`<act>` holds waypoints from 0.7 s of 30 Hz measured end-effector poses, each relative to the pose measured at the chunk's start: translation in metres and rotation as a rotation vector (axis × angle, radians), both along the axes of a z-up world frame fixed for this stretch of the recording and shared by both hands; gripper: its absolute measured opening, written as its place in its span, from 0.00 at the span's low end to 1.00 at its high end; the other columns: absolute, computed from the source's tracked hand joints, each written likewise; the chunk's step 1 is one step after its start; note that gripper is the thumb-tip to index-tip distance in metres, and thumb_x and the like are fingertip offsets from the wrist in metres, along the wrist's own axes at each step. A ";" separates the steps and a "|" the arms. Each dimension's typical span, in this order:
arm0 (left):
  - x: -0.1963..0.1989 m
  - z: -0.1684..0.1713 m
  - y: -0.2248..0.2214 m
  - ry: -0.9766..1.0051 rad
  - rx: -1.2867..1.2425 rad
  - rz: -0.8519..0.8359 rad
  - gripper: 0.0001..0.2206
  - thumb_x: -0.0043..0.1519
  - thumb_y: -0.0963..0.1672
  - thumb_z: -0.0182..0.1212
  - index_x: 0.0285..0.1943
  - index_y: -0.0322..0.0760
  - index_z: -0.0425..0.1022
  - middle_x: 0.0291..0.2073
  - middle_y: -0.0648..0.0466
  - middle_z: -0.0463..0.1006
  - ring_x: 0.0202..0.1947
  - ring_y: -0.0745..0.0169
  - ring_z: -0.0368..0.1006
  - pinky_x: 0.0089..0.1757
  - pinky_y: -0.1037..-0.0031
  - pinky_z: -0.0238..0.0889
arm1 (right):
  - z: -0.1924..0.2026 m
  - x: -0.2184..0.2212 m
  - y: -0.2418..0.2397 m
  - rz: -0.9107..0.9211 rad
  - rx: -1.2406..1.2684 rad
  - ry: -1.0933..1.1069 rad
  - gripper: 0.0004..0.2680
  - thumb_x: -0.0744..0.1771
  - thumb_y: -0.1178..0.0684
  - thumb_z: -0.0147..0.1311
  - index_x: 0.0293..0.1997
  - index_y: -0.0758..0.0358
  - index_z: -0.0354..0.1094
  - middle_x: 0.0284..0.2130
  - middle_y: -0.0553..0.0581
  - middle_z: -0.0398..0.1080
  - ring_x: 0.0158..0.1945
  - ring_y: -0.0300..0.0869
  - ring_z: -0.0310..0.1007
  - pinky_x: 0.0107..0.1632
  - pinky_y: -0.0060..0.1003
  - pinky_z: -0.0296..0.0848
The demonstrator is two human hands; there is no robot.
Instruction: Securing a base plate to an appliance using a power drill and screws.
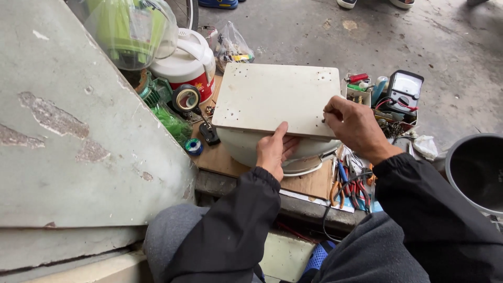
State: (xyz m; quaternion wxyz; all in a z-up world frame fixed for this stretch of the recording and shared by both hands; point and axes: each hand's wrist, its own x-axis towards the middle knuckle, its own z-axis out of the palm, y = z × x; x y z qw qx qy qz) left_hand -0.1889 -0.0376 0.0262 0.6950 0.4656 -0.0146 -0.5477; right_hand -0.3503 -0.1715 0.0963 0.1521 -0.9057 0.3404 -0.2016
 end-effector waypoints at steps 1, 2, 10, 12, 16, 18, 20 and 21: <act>0.000 -0.008 -0.006 0.002 -0.005 0.028 0.36 0.67 0.49 0.71 0.72 0.09 0.63 0.53 0.28 0.79 0.55 0.37 0.84 0.51 0.59 0.82 | 0.000 0.000 -0.001 -0.016 -0.011 0.021 0.04 0.69 0.57 0.65 0.47 0.58 0.77 0.33 0.63 0.80 0.42 0.57 0.83 0.49 0.56 0.78; 0.001 -0.002 -0.009 0.005 -0.004 0.025 0.36 0.67 0.49 0.71 0.72 0.09 0.63 0.53 0.28 0.79 0.55 0.37 0.84 0.51 0.59 0.82 | 0.007 0.000 -0.006 -0.018 -0.011 0.024 0.04 0.69 0.57 0.65 0.47 0.58 0.77 0.33 0.63 0.80 0.42 0.57 0.83 0.49 0.56 0.78; 0.014 0.018 -0.022 -0.032 -0.083 0.050 0.31 0.64 0.47 0.75 0.62 0.09 0.71 0.44 0.27 0.84 0.44 0.39 0.87 0.44 0.58 0.87 | 0.053 0.011 -0.015 0.020 0.117 0.039 0.06 0.70 0.63 0.63 0.50 0.63 0.80 0.38 0.66 0.82 0.44 0.56 0.82 0.47 0.50 0.80; 0.014 0.014 -0.020 -0.032 -0.076 0.049 0.30 0.64 0.47 0.75 0.62 0.09 0.70 0.43 0.27 0.84 0.43 0.39 0.87 0.44 0.58 0.87 | 0.061 0.014 0.001 -0.001 0.145 0.046 0.07 0.71 0.63 0.61 0.54 0.64 0.80 0.39 0.68 0.82 0.44 0.55 0.82 0.48 0.50 0.79; 0.011 0.003 -0.015 -0.036 -0.063 0.042 0.31 0.64 0.47 0.75 0.63 0.08 0.69 0.43 0.29 0.84 0.44 0.40 0.87 0.44 0.60 0.86 | 0.060 0.010 0.012 -0.024 0.198 0.082 0.07 0.72 0.61 0.60 0.55 0.64 0.82 0.41 0.71 0.82 0.46 0.59 0.83 0.48 0.52 0.79; 0.007 -0.001 -0.010 -0.033 -0.054 0.037 0.31 0.65 0.47 0.74 0.63 0.08 0.69 0.43 0.29 0.84 0.44 0.40 0.87 0.45 0.60 0.86 | 0.050 0.008 0.002 -0.020 0.157 0.149 0.06 0.72 0.57 0.60 0.53 0.62 0.82 0.39 0.69 0.83 0.46 0.61 0.83 0.51 0.55 0.79; 0.003 -0.009 -0.008 -0.027 -0.043 0.032 0.31 0.65 0.47 0.74 0.63 0.08 0.69 0.43 0.29 0.84 0.44 0.41 0.87 0.45 0.60 0.86 | 0.047 0.007 0.001 -0.015 0.117 0.219 0.05 0.72 0.54 0.60 0.50 0.59 0.81 0.36 0.67 0.83 0.45 0.62 0.83 0.53 0.58 0.79; 0.003 -0.015 -0.008 -0.022 -0.037 0.031 0.31 0.65 0.47 0.75 0.63 0.09 0.69 0.44 0.29 0.84 0.45 0.40 0.87 0.45 0.59 0.86 | 0.048 0.009 0.004 -0.010 0.107 0.279 0.06 0.73 0.53 0.58 0.50 0.61 0.81 0.37 0.69 0.83 0.45 0.63 0.83 0.54 0.57 0.79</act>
